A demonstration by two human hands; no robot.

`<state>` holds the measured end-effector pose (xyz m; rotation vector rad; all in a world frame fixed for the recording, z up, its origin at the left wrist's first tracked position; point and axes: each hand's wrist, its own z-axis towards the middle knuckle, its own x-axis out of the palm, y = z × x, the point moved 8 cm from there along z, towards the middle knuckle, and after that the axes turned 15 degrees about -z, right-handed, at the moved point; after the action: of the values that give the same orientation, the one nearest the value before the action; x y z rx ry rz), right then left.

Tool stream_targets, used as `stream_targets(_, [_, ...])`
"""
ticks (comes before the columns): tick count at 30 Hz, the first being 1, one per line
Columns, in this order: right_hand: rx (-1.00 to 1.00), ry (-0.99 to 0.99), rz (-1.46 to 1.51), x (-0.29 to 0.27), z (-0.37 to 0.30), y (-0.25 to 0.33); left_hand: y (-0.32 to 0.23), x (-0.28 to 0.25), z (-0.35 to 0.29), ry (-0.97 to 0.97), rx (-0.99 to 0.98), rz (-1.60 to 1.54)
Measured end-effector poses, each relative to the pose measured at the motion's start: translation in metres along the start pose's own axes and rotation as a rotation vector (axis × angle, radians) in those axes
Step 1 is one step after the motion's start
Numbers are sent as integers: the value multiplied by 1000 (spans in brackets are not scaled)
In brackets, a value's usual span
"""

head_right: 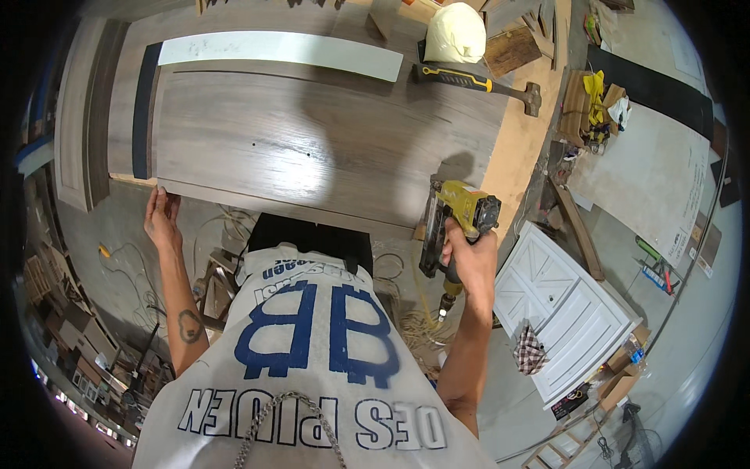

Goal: Assembling a wooden frame onto a panel using wood glue, a square, and a pneumatic nail gun, then tapping with a hammer.

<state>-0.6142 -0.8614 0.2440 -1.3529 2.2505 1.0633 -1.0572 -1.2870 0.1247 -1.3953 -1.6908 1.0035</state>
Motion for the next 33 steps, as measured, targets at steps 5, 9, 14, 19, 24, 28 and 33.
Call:
stream_targets(5, [-23,14,-23,0,0,4,3,10,-15,-23,-61,1])
stream_targets(9, [-48,14,-23,0,1,4,0,30,-32,11,-108,-42])
stream_targets(14, [-45,14,-30,1,0,6,0,39,-43,3,-154,-68])
stream_targets(19, [-15,13,-50,1,-1,7,4,38,-46,-26,-169,-121])
stream_targets(24, [-28,25,-62,3,0,8,2,39,-48,-24,-156,-108])
stream_targets(28, [-10,13,-92,3,-1,8,3,34,-44,-65,-135,-100])
stream_targets(33, [3,13,-90,3,-2,9,14,13,-28,-104,-130,-78])
